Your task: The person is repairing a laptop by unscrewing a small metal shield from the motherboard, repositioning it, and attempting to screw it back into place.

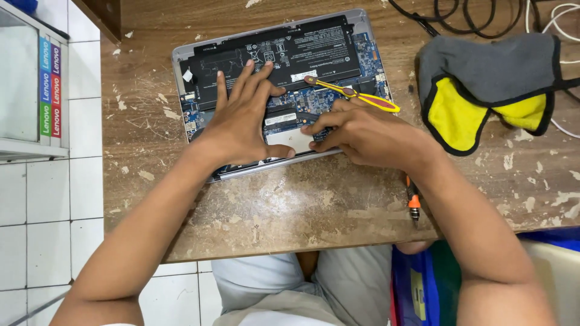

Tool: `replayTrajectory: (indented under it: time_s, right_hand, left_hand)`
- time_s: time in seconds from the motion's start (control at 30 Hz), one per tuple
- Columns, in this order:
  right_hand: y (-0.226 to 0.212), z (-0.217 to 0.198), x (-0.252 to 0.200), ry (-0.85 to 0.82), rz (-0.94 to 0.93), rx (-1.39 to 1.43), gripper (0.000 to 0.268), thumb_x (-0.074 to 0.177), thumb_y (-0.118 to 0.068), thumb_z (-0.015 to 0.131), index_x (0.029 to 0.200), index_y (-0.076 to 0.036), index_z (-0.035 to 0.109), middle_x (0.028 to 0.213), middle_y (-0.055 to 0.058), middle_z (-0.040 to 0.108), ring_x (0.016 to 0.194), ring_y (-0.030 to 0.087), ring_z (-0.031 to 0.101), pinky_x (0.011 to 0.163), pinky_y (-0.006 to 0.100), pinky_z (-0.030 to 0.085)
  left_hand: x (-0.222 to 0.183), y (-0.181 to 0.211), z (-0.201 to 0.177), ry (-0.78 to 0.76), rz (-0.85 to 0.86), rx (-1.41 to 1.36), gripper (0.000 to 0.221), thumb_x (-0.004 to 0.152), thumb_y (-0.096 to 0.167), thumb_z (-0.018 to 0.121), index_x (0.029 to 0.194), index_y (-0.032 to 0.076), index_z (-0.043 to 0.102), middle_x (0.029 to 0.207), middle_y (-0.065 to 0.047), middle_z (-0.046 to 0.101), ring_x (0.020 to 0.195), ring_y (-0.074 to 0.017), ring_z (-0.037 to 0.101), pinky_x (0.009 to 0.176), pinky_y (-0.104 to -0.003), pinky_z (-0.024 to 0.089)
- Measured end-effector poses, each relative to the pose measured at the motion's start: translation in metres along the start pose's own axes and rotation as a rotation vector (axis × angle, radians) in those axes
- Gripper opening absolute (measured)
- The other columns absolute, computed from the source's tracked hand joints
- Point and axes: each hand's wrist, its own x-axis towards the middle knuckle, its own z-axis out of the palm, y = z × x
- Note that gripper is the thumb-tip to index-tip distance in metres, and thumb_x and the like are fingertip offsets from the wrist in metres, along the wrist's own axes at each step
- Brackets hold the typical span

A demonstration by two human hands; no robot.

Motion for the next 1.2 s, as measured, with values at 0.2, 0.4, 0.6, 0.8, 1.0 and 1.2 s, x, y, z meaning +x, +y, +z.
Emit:
replayTrajectory:
  time_s: [0.2, 0.4, 0.6, 0.8, 1.0, 1.2]
  right_hand:
    - [0.007, 0.005, -0.002, 0.039, -0.065, 0.041, 0.066, 0.061, 0.017, 0.053, 0.115, -0.012, 0.079, 0.137, 0.005, 0.066, 0.093, 0.031, 0.056, 0.089, 0.045, 0.047]
    - [-0.026, -0.008, 0.001, 0.035, 0.186, -0.030, 0.035, 0.075, 0.005, 0.072, 0.100, -0.017, 0.083, 0.121, 0.002, 0.075, 0.091, 0.027, 0.062, 0.079, 0.043, 0.049]
    - [-0.031, -0.015, 0.000, 0.011, 0.185, 0.034, 0.030, 0.078, 0.002, 0.070, 0.099, -0.015, 0.084, 0.111, 0.004, 0.079, 0.090, 0.028, 0.064, 0.079, 0.042, 0.049]
    - [-0.012, -0.007, -0.001, 0.092, 0.115, 0.041, 0.022, 0.081, -0.001, 0.069, 0.095, -0.013, 0.082, 0.105, 0.003, 0.079, 0.091, 0.029, 0.064, 0.080, 0.042, 0.050]
    - [0.005, 0.002, -0.005, 0.319, 0.157, -0.318, 0.003, 0.089, -0.015, 0.074, 0.087, -0.016, 0.075, 0.095, -0.001, 0.071, 0.090, 0.021, 0.062, 0.078, 0.037, 0.047]
    - [0.016, 0.015, -0.007, 0.478, 0.404, -0.437, 0.025, 0.093, -0.031, 0.078, 0.116, -0.021, 0.076, 0.104, -0.003, 0.059, 0.093, 0.019, 0.056, 0.077, 0.036, 0.041]
  left_hand:
    - [0.002, 0.010, 0.002, 0.019, -0.075, -0.018, 0.102, 0.069, 0.063, 0.086, 0.143, 0.012, 0.038, 0.171, -0.011, 0.001, 0.156, -0.0293, -0.011, 0.118, -0.064, -0.016]
    - [0.001, 0.012, 0.010, 0.178, 0.003, -0.169, 0.090, 0.065, 0.045, 0.094, 0.129, 0.004, 0.046, 0.162, -0.032, 0.021, 0.152, -0.0533, 0.004, 0.109, -0.080, -0.014]
    - [0.008, 0.024, 0.012, 0.176, -0.067, -0.136, 0.089, 0.067, 0.047, 0.094, 0.125, 0.002, 0.044, 0.160, -0.035, 0.019, 0.151, -0.0568, 0.002, 0.104, -0.086, -0.010]
    - [0.014, 0.030, 0.012, 0.159, -0.108, -0.114, 0.084, 0.069, 0.043, 0.094, 0.121, 0.003, 0.042, 0.159, -0.036, 0.018, 0.149, -0.0590, 0.002, 0.102, -0.088, -0.009]
    - [0.015, 0.038, 0.010, 0.100, -0.132, -0.092, 0.088, 0.075, 0.040, 0.089, 0.130, -0.004, 0.036, 0.158, -0.036, 0.016, 0.148, -0.0614, -0.002, 0.099, -0.090, -0.006]
    - [0.017, 0.038, 0.011, 0.082, -0.122, -0.093, 0.086, 0.079, 0.037, 0.087, 0.133, -0.005, 0.035, 0.158, -0.036, 0.014, 0.147, -0.0626, -0.003, 0.098, -0.091, -0.007]
